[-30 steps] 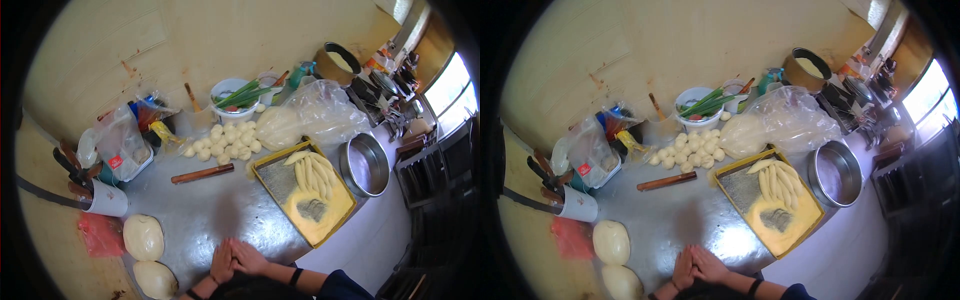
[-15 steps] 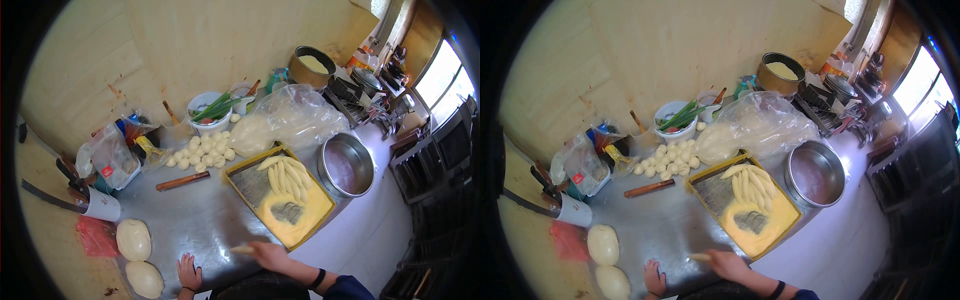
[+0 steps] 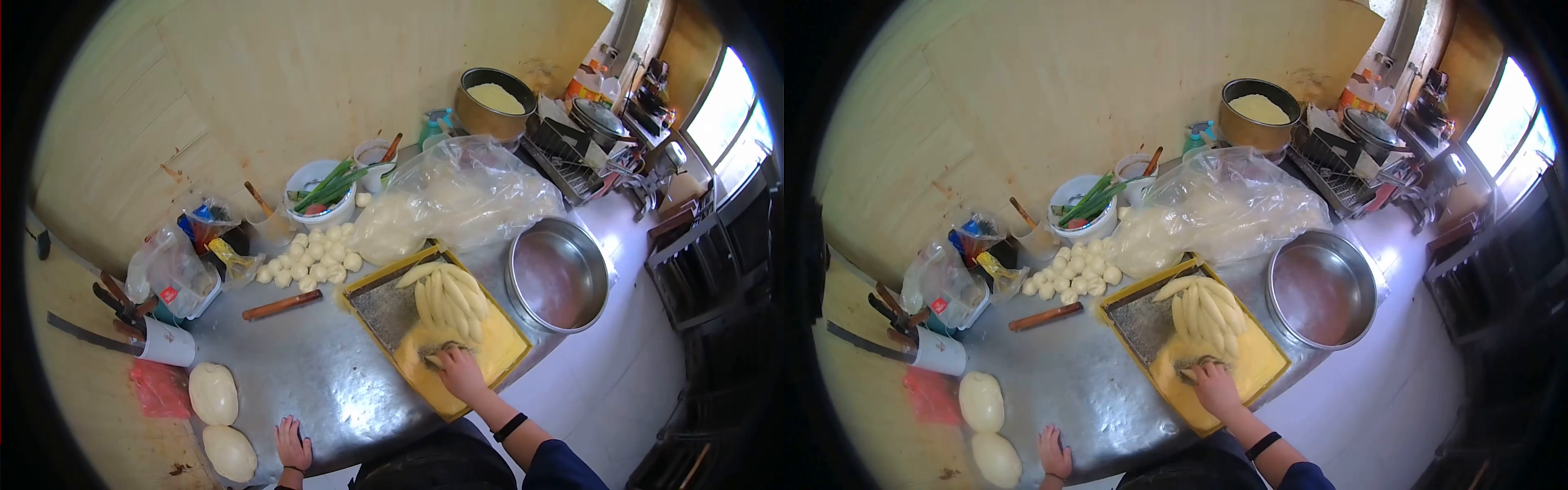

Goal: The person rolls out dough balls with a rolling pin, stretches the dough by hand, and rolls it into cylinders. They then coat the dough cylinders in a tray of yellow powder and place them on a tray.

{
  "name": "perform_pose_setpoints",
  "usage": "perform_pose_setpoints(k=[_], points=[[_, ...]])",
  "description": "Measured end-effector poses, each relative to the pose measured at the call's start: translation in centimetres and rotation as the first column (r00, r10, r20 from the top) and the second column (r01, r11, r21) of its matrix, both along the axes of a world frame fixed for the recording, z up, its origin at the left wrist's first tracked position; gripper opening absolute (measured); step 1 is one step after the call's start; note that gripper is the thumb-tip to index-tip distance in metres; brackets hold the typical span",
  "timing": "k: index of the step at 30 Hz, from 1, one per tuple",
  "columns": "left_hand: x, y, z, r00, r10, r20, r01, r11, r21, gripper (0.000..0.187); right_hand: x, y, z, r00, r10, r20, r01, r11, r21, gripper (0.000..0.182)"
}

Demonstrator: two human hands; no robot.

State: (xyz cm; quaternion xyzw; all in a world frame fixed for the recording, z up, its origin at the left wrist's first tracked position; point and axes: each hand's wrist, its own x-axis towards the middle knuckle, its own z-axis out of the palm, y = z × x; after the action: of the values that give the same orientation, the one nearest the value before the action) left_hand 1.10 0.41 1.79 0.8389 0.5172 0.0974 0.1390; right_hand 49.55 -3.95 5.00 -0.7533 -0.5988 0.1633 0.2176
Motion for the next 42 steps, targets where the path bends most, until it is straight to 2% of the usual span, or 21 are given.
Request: perform_pose_setpoints(k=[1, 5, 7, 10, 12, 14, 15, 17, 18, 20, 22, 23, 25, 26, 28, 31, 34, 36, 37, 39, 42], points=[[0.0, -0.1, 0.0, 1.000, 0.010, -0.013, -0.010, 1.000, -0.010, 0.057, -0.5, -0.4, -0.6, 0.999, 0.044, -0.008, -0.045, 0.984, -0.170, 0.040], [0.1, -0.1, 0.3, 1.000, 0.024, -0.019, -0.024, 0.999, -0.027, 0.057, -1.6, -2.1, 0.2, 0.973, 0.147, -0.179, -0.168, 0.980, -0.106, 0.040], [0.2, -0.2, 0.2, 0.999, 0.030, -0.022, -0.030, 0.999, -0.024, 0.057, 0.1, -1.4, 1.5, 0.996, 0.006, 0.091, -0.007, 1.000, 0.006, 0.040], [0.4, -0.2, 0.7, 0.998, 0.046, -0.035, -0.047, 0.998, -0.029, 0.056, 2.6, 0.3, 1.1, 0.975, -0.111, 0.191, 0.111, 0.994, 0.011, 0.040], [0.5, -0.2, 0.9, 0.997, 0.060, -0.043, -0.062, 0.997, -0.041, 0.055, 2.2, 0.6, 1.1, 0.981, -0.083, 0.178, 0.082, 0.997, 0.011, 0.041], [0.6, -0.1, 0.7, 0.998, 0.051, -0.031, -0.051, 0.999, -0.007, 0.051, 1.2, 0.9, 1.8, 0.974, 0.184, 0.135, -0.183, 0.983, -0.017, 0.038], [1.0, 0.0, 1.1, 0.996, 0.078, -0.036, -0.078, 0.997, -0.005, 0.051, 0.9, 0.7, 1.2, 0.969, 0.210, 0.130, -0.210, 0.978, -0.014, 0.038], [1.6, 0.9, 2.1, 0.997, 0.080, 0.004, -0.080, 0.997, -0.006, 0.045, 1.2, 0.8, -0.3, 0.928, 0.312, -0.203, -0.339, 0.933, -0.118, 0.039], [1.9, 1.8, 2.7, 0.993, 0.119, -0.007, -0.119, 0.993, -0.001, 0.045, 1.3, 1.8, 0.4, 0.913, 0.349, -0.213, -0.377, 0.919, -0.110, 0.039], [2.7, 4.6, 3.9, 0.969, 0.185, 0.165, -0.184, 0.983, -0.022, 0.039, 1.8, 3.7, 3.8, 0.936, 0.227, -0.270, -0.245, 0.969, -0.034, 0.039], [3.8, 8.9, 5.2, 0.951, 0.181, 0.251, -0.199, 0.979, 0.045, 0.035, 2.5, 6.7, 6.2, 0.955, -0.095, -0.282, 0.055, 0.988, -0.146, 0.039], [4.6, 11.3, 6.1, 0.945, 0.178, 0.274, -0.204, 0.976, 0.071, 0.034, 2.5, 8.9, 7.5, 0.957, -0.070, -0.281, 0.031, 0.989, -0.142, 0.039], [6.4, 16.5, 7.3, 0.937, 0.178, 0.301, -0.203, 0.978, 0.054, 0.034, 2.4, 13.2, 9.5, 0.959, -0.148, 0.242, 0.037, 0.911, 0.411, 0.026], [7.4, 19.2, 7.5, 0.935, 0.181, 0.305, -0.193, 0.981, 0.010, 0.034, 2.1, 14.6, 9.5, 0.960, -0.136, 0.246, 0.025, 0.912, 0.409, 0.026], [10.2, 24.8, 7.8, 0.936, 0.165, 0.311, -0.172, 0.985, -0.006, 0.037, 1.3, 17.0, 9.4, 0.998, 0.043, 0.049, -0.059, 0.911, 0.409, 0.014], [13.2, 33.4, 3.8, 0.936, 0.091, 0.341, -0.116, 0.992, 0.052, 0.041, -2.4, 19.5, 8.8, 0.979, 0.198, -0.045, -0.164, 0.899, 0.407, 0.014], [15.2, 39.7, 0.8, 0.934, 0.155, 0.321, -0.216, 0.962, 0.164, 0.042, -5.4, 20.4, 8.7, 0.967, 0.241, -0.076, -0.194, 0.900, 0.389, 0.014], [15.7, 42.0, 0.9, 0.937, 0.299, 0.179, -0.299, 0.954, -0.026, 0.033, -6.1, 20.4, 8.3, 0.945, 0.288, -0.152, -0.223, 0.913, 0.340, 0.015], [15.4, 42.6, 1.0, 0.937, 0.300, 0.180, -0.299, 0.954, -0.033, 0.033, -6.3, 20.5, 8.1, 0.943, 0.289, -0.163, -0.225, 0.919, 0.323, 0.016], [13.6, 43.0, 1.2, 0.927, 0.215, 0.308, -0.191, 0.976, -0.104, 0.016, -6.7, 21.2, 8.0, 0.938, 0.299, -0.173, -0.240, 0.924, 0.298, 0.017], [12.0, 40.7, 4.7, 0.906, 0.232, 0.354, -0.202, 0.972, -0.122, 0.013, -8.7, 23.8, 8.1, 0.929, 0.342, -0.141, -0.290, 0.911, 0.294, 0.021]])
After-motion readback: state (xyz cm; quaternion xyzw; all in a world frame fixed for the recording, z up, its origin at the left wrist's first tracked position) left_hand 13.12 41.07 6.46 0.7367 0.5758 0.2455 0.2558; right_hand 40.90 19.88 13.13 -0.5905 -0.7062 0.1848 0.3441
